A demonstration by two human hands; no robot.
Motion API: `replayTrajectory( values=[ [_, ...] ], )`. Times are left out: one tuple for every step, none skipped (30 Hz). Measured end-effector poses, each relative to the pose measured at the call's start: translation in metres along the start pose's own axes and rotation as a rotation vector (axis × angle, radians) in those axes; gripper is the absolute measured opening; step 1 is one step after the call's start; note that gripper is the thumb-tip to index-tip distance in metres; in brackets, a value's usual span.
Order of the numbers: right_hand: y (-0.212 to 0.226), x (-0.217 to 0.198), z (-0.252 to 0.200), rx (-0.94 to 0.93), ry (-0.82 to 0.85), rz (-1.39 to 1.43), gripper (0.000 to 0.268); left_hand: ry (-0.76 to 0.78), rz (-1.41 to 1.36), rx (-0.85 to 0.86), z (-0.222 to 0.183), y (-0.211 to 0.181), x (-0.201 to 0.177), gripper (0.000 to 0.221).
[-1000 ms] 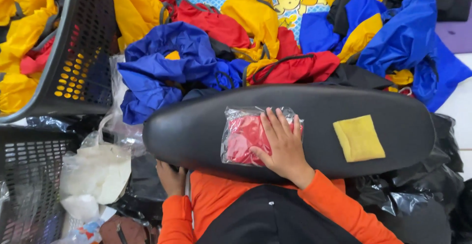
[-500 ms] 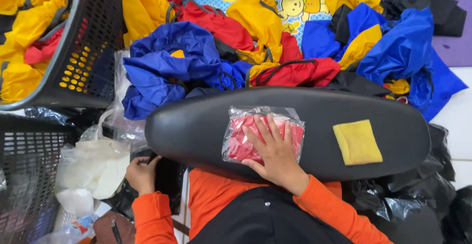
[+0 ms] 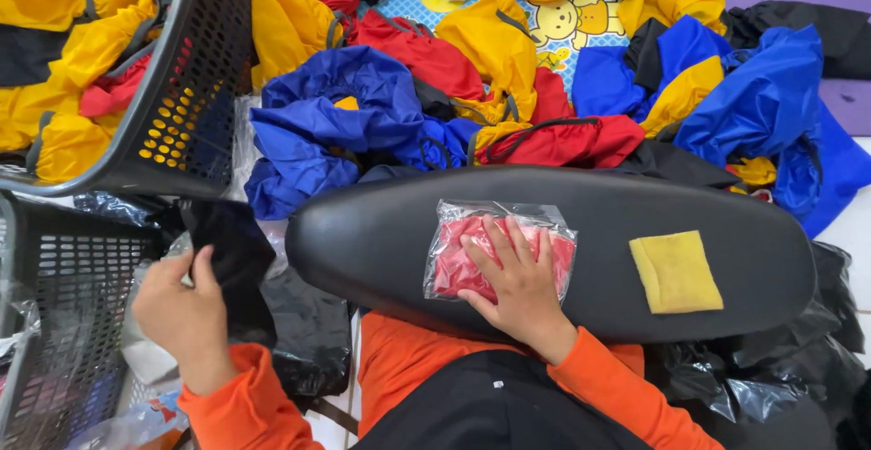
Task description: Folding fabric covers, placing them in plastic bags, and trimming loose threads with scissors.
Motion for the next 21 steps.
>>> replayTrajectory(
  values=[
    [0.000, 0.002, -0.001, -0.003, -0.001, 0.002, 0.074, -0.002, 0.003, -0.002, 0.010, -0.029, -0.016, 0.013],
    [-0.002, 0.004, -0.003, 0.016, -0.004, -0.029, 0.077, -0.020, -0.089, 0.034, 0.020, -0.062, -0.033, 0.009],
    [-0.004, 0.006, -0.004, 0.034, -0.010, -0.061, 0.079, -0.041, -0.181, 0.069, 0.030, -0.095, -0.050, 0.005],
    [-0.004, 0.006, -0.004, 0.030, -0.013, -0.060, 0.079, -0.045, -0.178, 0.067, 0.029, -0.116, -0.053, 0.005],
    [-0.005, 0.004, -0.004, 0.036, -0.036, -0.092, 0.078, -0.062, -0.238, 0.181, 0.028, -0.147, -0.057, 0.011],
    [-0.006, 0.003, -0.004, 0.042, -0.059, -0.123, 0.078, -0.080, -0.298, 0.294, 0.025, -0.178, -0.062, 0.020],
    [-0.007, 0.003, -0.007, 0.039, -0.061, -0.126, 0.078, -0.084, -0.299, 0.292, 0.023, -0.201, -0.069, 0.020],
    [-0.009, 0.005, -0.011, 0.057, -0.052, -0.118, 0.080, -0.071, -0.377, 0.421, 0.018, -0.236, -0.077, 0.008],
    [-0.012, 0.007, -0.012, 0.073, -0.048, -0.110, 0.083, -0.064, -0.454, 0.553, 0.012, -0.270, -0.085, 0.004],
    [-0.013, 0.007, -0.009, 0.070, -0.056, -0.113, 0.083, -0.073, -0.453, 0.553, 0.007, -0.279, -0.081, 0.004],
    [-0.015, 0.008, -0.011, 0.081, -0.036, -0.064, 0.058, 0.018, -0.548, 0.635, -0.005, -0.295, -0.073, 0.002],
    [-0.017, 0.010, -0.013, 0.093, -0.016, -0.014, 0.041, 0.111, -0.643, 0.716, -0.018, -0.312, -0.066, 0.004],
    [-0.020, -0.003, -0.009, 0.094, -0.017, -0.015, 0.041, 0.110, -0.644, 0.717, -0.025, -0.312, -0.061, 0.004],
    [-0.021, -0.010, -0.005, 0.085, 0.068, 0.098, 0.048, 0.096, -0.689, 0.710, -0.032, -0.311, -0.058, 0.004],
    [-0.022, -0.016, 0.000, 0.075, 0.147, 0.212, 0.057, 0.078, -0.731, 0.706, -0.038, -0.310, -0.054, 0.007],
    [-0.032, -0.021, 0.008, 0.073, 0.142, 0.211, 0.057, 0.073, -0.730, 0.709, -0.034, -0.307, -0.055, 0.007],
    [-0.044, -0.030, 0.012, 0.104, 0.100, 0.143, 0.063, 0.057, -0.782, 0.639, -0.029, -0.299, -0.058, 0.011],
    [-0.055, -0.039, 0.016, 0.134, 0.058, 0.076, 0.069, 0.041, -0.832, 0.568, -0.025, -0.289, -0.060, 0.017],
    [-0.057, -0.031, 0.018, 0.136, 0.061, 0.076, 0.069, 0.044, -0.833, 0.568, -0.026, -0.289, -0.059, 0.017],
    [-0.062, -0.012, 0.017, 0.173, 0.185, 0.135, 0.071, -0.014, -0.865, 0.500, -0.025, -0.282, -0.062, 0.016],
    [-0.069, 0.005, 0.023, 0.206, 0.291, 0.189, 0.074, -0.088, -0.896, 0.440, -0.018, -0.276, -0.063, 0.014]
  ],
)
Point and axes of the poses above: each hand's wrist, its own z-axis towards the middle knuckle, its own x-axis out of the palm, y = z × x, the point moved 9 cm from there along z, towards the middle knuckle, and after that the axes turned 2 degrees about x, right-handed, at the moved point
